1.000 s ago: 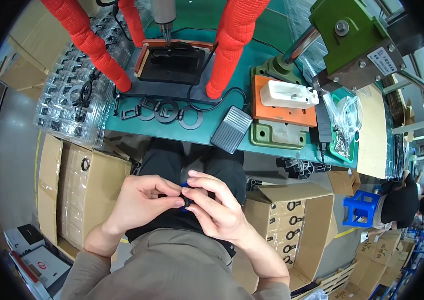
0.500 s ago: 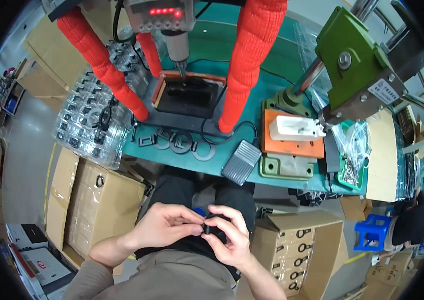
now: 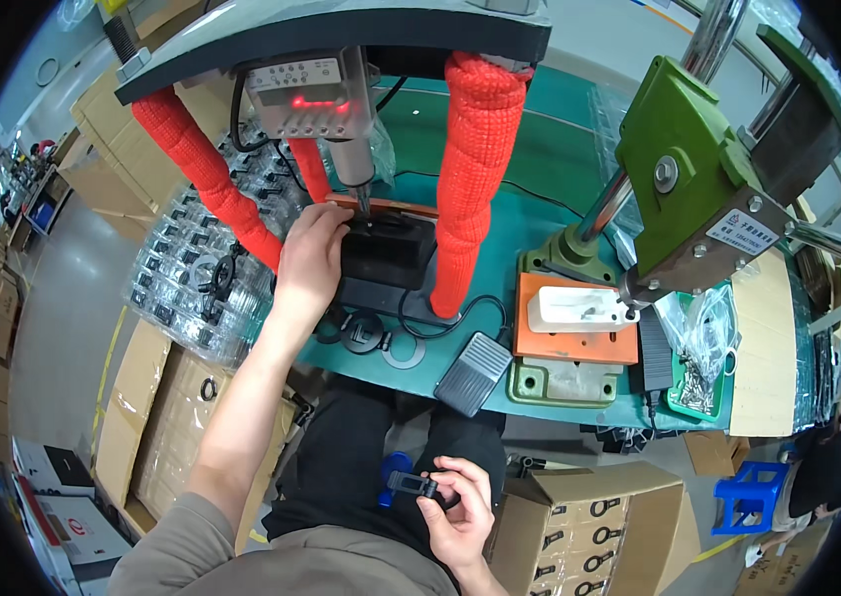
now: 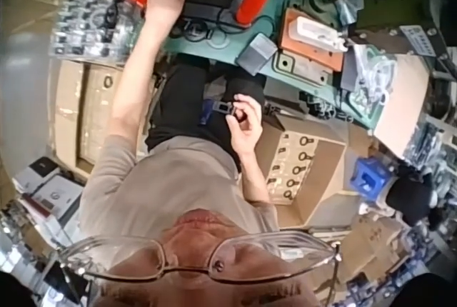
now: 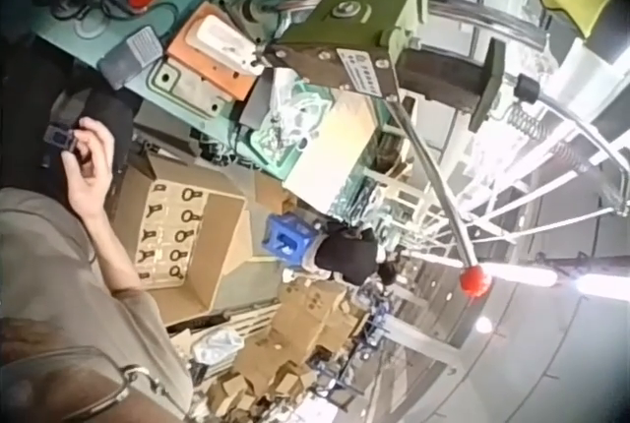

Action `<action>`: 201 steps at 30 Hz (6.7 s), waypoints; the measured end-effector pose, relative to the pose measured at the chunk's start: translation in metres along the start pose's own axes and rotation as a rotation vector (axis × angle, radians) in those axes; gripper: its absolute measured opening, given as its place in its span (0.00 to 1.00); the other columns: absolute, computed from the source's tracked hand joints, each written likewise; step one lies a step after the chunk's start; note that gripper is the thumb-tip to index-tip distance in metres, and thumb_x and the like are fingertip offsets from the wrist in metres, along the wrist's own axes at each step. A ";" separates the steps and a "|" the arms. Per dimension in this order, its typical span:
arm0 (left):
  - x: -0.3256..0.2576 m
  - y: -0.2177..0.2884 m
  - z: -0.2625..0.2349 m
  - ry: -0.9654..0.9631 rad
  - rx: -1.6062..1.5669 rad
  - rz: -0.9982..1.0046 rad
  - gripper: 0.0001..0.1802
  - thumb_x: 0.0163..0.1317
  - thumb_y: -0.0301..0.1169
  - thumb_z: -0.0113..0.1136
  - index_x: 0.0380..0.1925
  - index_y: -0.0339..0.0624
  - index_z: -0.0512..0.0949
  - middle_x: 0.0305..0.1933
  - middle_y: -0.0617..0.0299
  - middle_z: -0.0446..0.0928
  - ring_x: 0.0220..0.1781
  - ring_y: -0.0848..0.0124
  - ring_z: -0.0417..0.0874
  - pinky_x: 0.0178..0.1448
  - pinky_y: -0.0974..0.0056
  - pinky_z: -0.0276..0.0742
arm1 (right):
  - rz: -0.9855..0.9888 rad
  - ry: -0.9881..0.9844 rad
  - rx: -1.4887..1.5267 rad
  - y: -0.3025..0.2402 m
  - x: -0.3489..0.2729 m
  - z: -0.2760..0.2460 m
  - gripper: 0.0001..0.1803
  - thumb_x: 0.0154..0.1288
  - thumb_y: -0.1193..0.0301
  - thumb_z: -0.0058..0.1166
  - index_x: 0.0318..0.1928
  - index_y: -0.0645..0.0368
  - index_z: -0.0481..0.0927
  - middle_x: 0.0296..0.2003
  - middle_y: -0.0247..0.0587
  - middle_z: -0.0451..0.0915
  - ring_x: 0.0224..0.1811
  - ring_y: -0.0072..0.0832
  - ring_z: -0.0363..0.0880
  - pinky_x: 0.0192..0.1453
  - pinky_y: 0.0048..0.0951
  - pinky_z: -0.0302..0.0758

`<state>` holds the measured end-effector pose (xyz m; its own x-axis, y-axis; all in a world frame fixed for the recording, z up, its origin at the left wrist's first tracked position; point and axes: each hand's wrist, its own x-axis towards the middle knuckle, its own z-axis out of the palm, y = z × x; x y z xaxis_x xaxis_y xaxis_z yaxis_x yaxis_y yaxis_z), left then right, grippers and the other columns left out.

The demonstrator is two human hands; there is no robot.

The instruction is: Using a press machine to assemble small metal components in a factory setting.

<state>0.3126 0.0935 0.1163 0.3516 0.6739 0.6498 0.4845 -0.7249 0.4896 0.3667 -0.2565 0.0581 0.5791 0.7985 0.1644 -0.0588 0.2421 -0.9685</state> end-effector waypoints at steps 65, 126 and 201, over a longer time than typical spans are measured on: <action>-0.066 -0.071 -0.180 0.302 0.034 -0.773 0.08 0.72 0.24 0.61 0.46 0.32 0.84 0.43 0.57 0.84 0.39 0.71 0.80 0.41 0.67 0.77 | 0.128 -0.040 0.010 0.010 0.018 0.015 0.21 0.59 0.86 0.62 0.54 0.66 0.80 0.63 0.48 0.73 0.63 0.40 0.76 0.64 0.34 0.77; -0.068 0.031 -0.053 0.067 -0.158 0.210 0.13 0.50 0.14 0.63 0.37 0.35 0.86 0.47 0.58 0.87 0.46 0.59 0.85 0.54 0.59 0.82 | -0.662 -0.355 -0.951 -0.031 0.229 0.088 0.14 0.55 0.85 0.60 0.44 0.66 0.88 0.57 0.43 0.86 0.68 0.42 0.81 0.67 0.40 0.78; -0.043 0.002 -0.002 0.010 -0.047 0.195 0.11 0.54 0.16 0.68 0.39 0.34 0.87 0.49 0.60 0.87 0.48 0.59 0.86 0.54 0.60 0.82 | -0.398 0.014 -0.919 -0.015 0.068 -0.006 0.18 0.58 0.86 0.60 0.49 0.63 0.87 0.58 0.47 0.84 0.62 0.44 0.82 0.74 0.45 0.71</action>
<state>0.2968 0.0626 0.0910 0.4271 0.5191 0.7403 0.3698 -0.8474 0.3809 0.4114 -0.2090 0.0830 0.4296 0.7441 0.5116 0.7892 -0.0340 -0.6132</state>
